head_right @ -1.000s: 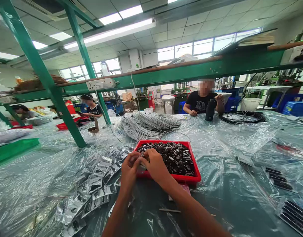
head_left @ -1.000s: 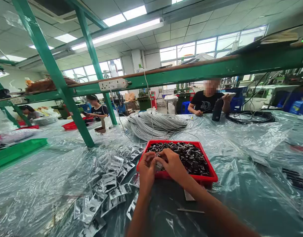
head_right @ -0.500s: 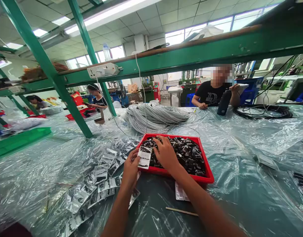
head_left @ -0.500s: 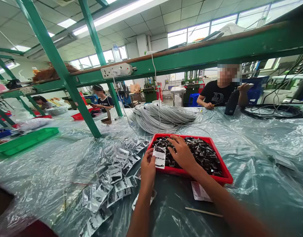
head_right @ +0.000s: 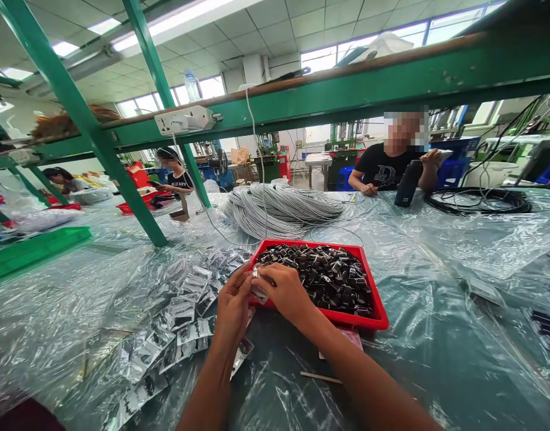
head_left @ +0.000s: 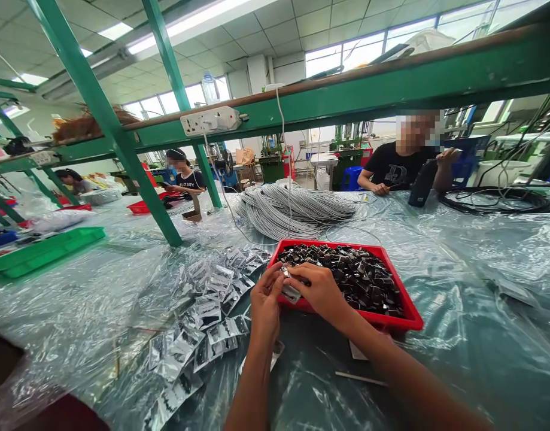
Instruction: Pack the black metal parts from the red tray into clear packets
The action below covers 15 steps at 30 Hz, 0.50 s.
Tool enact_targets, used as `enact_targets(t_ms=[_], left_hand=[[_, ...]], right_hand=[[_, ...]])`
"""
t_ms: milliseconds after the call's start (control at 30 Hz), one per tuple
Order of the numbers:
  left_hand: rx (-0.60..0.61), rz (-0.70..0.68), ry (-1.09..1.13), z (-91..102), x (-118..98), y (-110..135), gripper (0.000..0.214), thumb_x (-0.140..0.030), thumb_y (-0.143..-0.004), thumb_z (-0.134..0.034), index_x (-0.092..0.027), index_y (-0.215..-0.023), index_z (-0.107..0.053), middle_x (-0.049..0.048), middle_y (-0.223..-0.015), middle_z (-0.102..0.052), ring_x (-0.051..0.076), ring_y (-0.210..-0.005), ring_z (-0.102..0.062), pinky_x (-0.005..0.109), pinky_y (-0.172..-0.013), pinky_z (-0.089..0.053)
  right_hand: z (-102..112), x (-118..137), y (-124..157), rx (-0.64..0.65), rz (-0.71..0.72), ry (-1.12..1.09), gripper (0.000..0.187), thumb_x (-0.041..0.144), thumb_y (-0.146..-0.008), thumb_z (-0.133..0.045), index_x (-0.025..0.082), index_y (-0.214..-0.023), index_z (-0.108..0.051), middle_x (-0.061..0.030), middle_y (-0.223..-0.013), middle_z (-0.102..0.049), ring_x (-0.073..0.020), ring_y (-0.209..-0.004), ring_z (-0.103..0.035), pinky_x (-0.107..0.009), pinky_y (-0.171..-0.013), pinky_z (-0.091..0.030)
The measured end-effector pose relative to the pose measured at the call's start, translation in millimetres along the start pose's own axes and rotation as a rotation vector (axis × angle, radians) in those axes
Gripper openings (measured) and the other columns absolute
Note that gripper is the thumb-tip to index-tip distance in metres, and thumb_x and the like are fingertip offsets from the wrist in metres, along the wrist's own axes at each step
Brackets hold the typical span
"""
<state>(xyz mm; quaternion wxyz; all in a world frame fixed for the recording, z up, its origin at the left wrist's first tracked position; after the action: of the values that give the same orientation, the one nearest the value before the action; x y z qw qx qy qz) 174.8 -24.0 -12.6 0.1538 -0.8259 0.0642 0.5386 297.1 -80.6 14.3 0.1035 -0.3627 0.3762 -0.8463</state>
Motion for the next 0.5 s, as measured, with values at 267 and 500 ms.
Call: enact_targets(t_ms=[267, 500], left_hand=[[-0.088, -0.131, -0.365, -0.8, 4, 0, 0.027, -0.037, -0.075, -0.070, -0.018, -0.093, -0.069, 0.0065, -0.085, -0.071, 0.020, -0.082, -0.067, 0.031, -0.075, -0.052], [-0.158, -0.159, -0.516, -2.4, 13, 5, 0.015, -0.030, -0.080, -0.060, -0.019, -0.087, -0.068, 0.0075, -0.087, -0.072, 0.024, -0.083, -0.068, 0.038, -0.079, -0.051]], right_hand=[[-3, -12, 7, 0.085, 0.207, 0.357, 0.018, 0.015, -0.092, -0.052, 0.015, -0.097, -0.069, -0.0114, -0.093, -0.074, -0.0205, -0.081, -0.072, -0.032, -0.076, -0.059], [-13, -10, 17, 0.133, 0.417, 0.588, 0.024, 0.008, -0.094, -0.045, 0.012, -0.105, -0.067, -0.0155, -0.104, -0.071, -0.0239, -0.096, -0.071, -0.029, -0.068, -0.061]])
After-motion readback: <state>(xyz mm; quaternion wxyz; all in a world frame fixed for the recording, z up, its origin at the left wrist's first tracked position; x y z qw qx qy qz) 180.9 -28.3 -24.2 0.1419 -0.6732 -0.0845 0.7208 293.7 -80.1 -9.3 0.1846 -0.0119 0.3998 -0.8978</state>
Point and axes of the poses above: each hand's wrist, its own y-axis away from the middle knuckle, its own z-axis out of the back of the hand, x = y × z, the point moved 2 cm from there along -y, towards the middle knuckle
